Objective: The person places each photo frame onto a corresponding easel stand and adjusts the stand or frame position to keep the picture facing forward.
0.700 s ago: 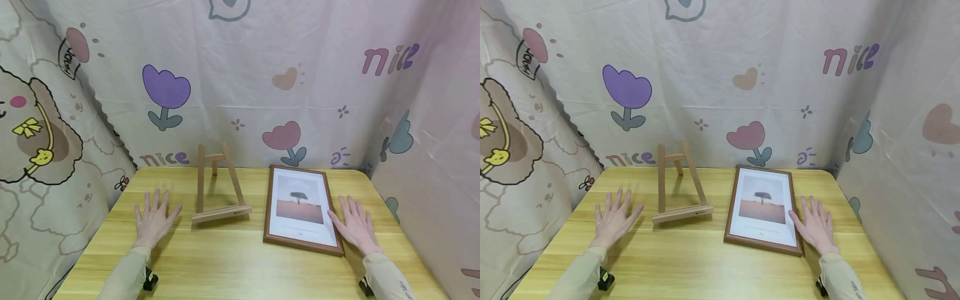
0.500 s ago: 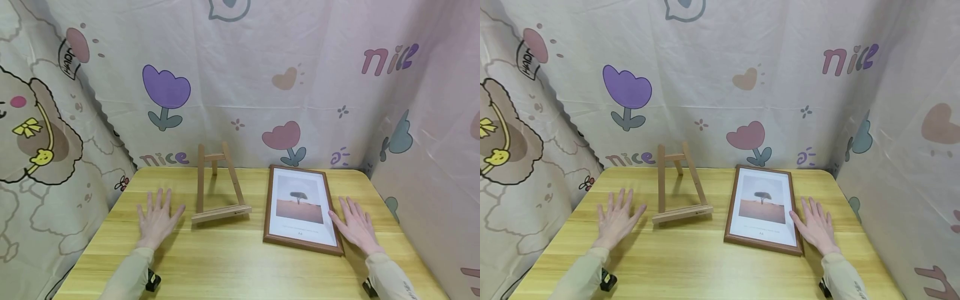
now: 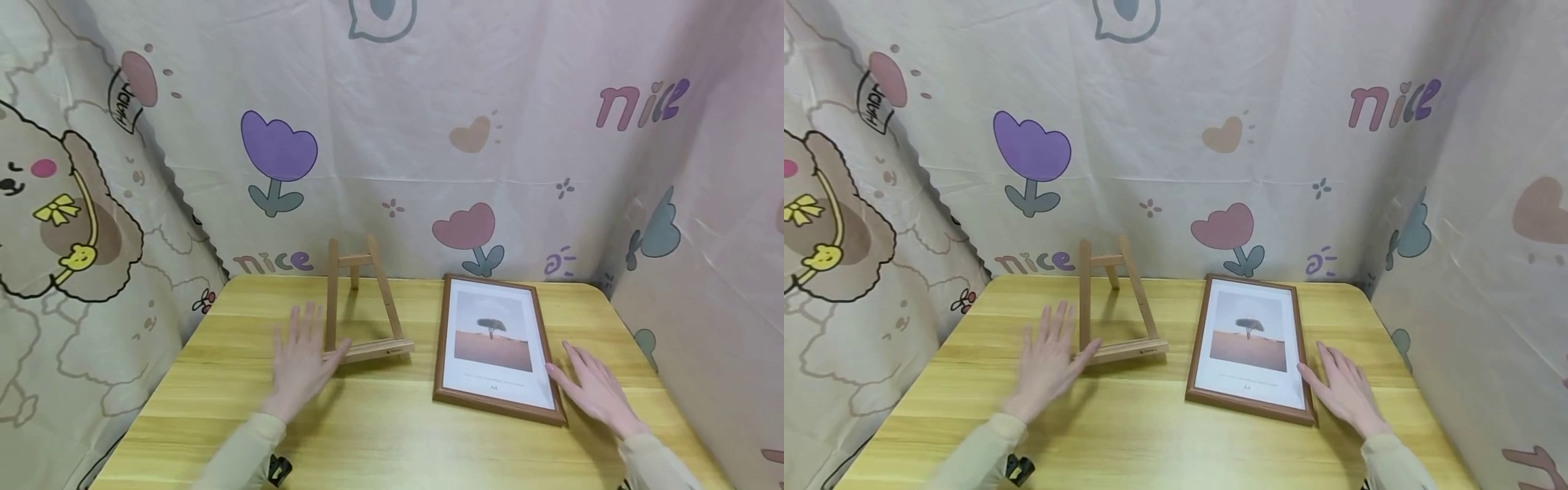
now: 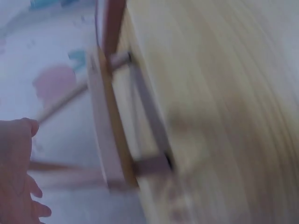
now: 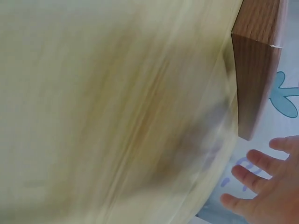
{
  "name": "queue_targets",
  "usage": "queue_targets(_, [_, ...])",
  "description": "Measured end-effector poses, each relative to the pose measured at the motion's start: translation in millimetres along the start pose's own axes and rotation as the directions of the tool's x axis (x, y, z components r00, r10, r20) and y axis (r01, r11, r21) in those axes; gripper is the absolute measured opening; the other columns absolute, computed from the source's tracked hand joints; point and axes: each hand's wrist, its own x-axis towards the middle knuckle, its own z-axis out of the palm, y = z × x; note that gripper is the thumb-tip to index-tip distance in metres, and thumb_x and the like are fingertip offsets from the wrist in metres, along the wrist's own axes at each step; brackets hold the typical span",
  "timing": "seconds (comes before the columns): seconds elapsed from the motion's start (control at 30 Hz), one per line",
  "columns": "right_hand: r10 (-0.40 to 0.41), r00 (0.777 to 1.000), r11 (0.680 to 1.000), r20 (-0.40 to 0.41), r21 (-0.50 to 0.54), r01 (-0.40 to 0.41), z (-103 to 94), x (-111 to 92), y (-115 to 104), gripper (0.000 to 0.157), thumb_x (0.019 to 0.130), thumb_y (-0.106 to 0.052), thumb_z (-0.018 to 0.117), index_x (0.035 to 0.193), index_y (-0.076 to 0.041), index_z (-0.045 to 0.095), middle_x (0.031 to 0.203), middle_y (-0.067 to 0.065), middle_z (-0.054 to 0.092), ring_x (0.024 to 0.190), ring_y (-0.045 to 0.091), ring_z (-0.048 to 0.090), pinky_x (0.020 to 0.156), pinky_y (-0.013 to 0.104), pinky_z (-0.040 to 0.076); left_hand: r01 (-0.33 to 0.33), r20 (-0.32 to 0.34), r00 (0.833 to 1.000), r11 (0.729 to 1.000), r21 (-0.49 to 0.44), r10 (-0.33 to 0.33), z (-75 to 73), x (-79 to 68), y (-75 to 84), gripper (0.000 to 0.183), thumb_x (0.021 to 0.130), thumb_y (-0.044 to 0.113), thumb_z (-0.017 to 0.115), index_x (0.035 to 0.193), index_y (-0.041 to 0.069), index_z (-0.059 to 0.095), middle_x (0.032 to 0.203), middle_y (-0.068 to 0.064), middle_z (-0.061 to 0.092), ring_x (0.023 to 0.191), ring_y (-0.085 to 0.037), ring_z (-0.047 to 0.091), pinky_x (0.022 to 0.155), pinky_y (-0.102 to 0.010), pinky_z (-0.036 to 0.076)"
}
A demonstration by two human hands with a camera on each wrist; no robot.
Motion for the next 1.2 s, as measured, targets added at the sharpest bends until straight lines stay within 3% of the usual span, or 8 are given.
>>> queue_targets(0.13, [0.012,0.999,1.0,0.048,0.017,-0.012,-1.4,-5,0,0.083,0.103,-0.055,0.045,0.154,0.008,0.028,0.148,0.044,0.033,0.13,0.065,0.034,0.102,0.079,0.028,-0.08,-0.026,0.996,0.997,0.018,0.08,2.4,-4.3,30.5,0.093,0.096,0.066,0.049,0.162,0.009,0.017,0.169,-0.014,0.016,0.156,-0.039,0.014,0.123,-0.066,0.012])
queue_targets(0.2, [0.01,0.998,1.0,0.061,0.026,-0.012,-1.7,-7,1,0.082,0.103,-0.054,0.045,0.153,0.009,0.028,0.142,0.043,0.042,0.126,0.063,0.041,0.099,0.077,0.035,-0.119,-0.026,0.992,0.993,0.024,0.12,5.9,-5.7,46.0,0.093,0.095,0.068,0.048,0.161,0.009,0.019,0.169,-0.014,0.017,0.156,-0.038,0.015,0.124,-0.064,0.015])
queue_targets(0.3, [-0.013,0.998,0.999,0.057,0.044,0.011,-0.3,-7,2,0.079,0.102,-0.048,0.05,0.15,0.013,0.032,0.121,0.031,0.058,0.105,0.044,0.056,0.087,0.055,0.05,-0.165,0.001,0.986,0.986,0.012,0.165,12.9,-8.1,68.8,0.092,0.096,0.07,0.043,0.161,0.008,0.019,0.169,-0.013,0.016,0.157,-0.035,0.016,0.126,-0.058,0.013])
queue_targets(0.43, [-0.045,0.998,0.998,0.046,0.056,0.043,2.4,-7,2,0.077,0.1,-0.042,0.057,0.145,0.017,0.037,0.102,0.011,0.059,0.088,0.021,0.05,0.071,0.032,0.042,-0.239,0.034,0.97,0.971,-0.013,0.239,24.7,-9.3,98.0,0.092,0.097,0.07,0.041,0.161,0.007,0.02,0.166,-0.015,0.026,0.154,-0.034,0.026,0.127,-0.052,0.016])
queue_targets(0.63, [-0.06,0.996,0.997,0.061,0.051,0.057,4.8,-9,4,0.078,0.098,-0.043,0.061,0.144,0.017,0.039,0.104,0.013,0.062,0.094,0.027,0.059,0.079,0.048,0.051,-0.317,0.111,0.939,0.945,-0.076,0.324,44.3,-8.1,139.0,0.091,0.097,0.07,0.04,0.16,0.006,0.023,0.155,-0.017,0.043,0.143,-0.035,0.042,0.122,-0.05,0.032])
queue_targets(0.73, [-0.068,0.995,0.997,0.073,0.05,0.064,6.9,-12,6,0.08,0.096,-0.043,0.063,0.142,0.018,0.041,0.103,0.013,0.063,0.095,0.028,0.06,0.083,0.055,0.052,-0.324,0.15,0.93,0.941,-0.1,0.336,55.0,-9.0,153.3,0.093,0.096,0.071,0.041,0.159,0.005,0.024,0.148,-0.018,0.048,0.137,-0.035,0.048,0.117,-0.048,0.04])
queue_targets(0.83, [-0.062,0.994,0.997,0.091,0.059,0.056,7.7,-15,5,0.083,0.094,-0.045,0.066,0.141,0.018,0.041,0.101,0.01,0.062,0.092,0.024,0.058,0.084,0.052,0.052,-0.301,0.174,0.931,0.944,-0.135,0.322,66.3,-9.5,161.5,0.095,0.094,0.072,0.045,0.158,0.003,0.028,0.144,-0.02,0.052,0.132,-0.036,0.051,0.111,-0.047,0.045])
queue_targets(1.2, [-0.044,0.994,0.997,0.102,0.075,0.036,11.8,-17,4,0.089,0.088,-0.049,0.073,0.142,0.015,0.042,0.102,0.006,0.061,0.09,0.019,0.054,0.08,0.042,0.05,-0.19,0.269,0.93,0.955,-0.227,0.249,90.1,-7.1,169.2,0.11,0.085,0.078,0.055,0.158,0.001,0.025,0.145,-0.024,0.047,0.128,-0.037,0.053,0.105,-0.05,0.05])
